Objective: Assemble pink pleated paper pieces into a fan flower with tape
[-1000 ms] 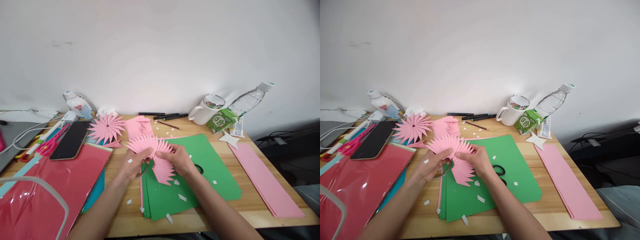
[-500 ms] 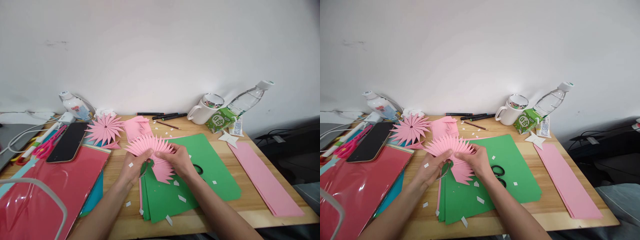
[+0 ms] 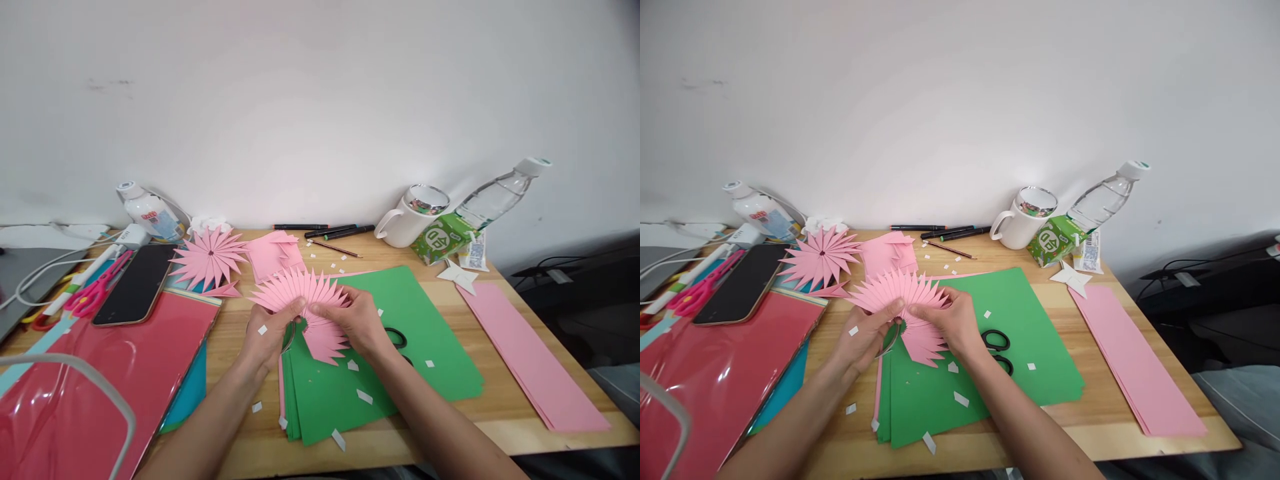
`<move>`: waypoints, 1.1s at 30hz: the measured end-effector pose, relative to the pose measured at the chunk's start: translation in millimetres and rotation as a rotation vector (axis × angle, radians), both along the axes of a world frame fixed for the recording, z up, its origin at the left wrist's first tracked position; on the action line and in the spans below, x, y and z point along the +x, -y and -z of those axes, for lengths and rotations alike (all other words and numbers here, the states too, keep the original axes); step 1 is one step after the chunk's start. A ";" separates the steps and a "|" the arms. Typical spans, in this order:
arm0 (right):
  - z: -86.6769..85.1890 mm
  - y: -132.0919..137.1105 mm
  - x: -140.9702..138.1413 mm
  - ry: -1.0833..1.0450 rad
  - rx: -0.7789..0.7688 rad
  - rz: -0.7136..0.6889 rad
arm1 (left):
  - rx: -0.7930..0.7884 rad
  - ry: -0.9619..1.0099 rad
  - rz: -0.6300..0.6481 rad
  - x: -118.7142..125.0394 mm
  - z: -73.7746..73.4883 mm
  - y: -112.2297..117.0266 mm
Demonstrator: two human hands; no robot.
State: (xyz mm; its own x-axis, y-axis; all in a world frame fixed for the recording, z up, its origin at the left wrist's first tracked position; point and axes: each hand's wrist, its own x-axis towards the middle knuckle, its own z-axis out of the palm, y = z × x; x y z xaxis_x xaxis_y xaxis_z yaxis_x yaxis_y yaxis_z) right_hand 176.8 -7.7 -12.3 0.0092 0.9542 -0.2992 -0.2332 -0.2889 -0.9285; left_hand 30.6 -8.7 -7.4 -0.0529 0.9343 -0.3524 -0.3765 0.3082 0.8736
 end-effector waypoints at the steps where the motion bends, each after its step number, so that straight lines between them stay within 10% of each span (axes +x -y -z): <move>1: 0.0 0.1 0.1 0.007 0.000 0.002 | -0.006 0.009 -0.003 0.5 0.7 0.4; 33: -0.6 1.0 -0.8 -0.118 0.028 -0.009 | 0.055 -0.005 0.135 -4.7 -2.2 -2.6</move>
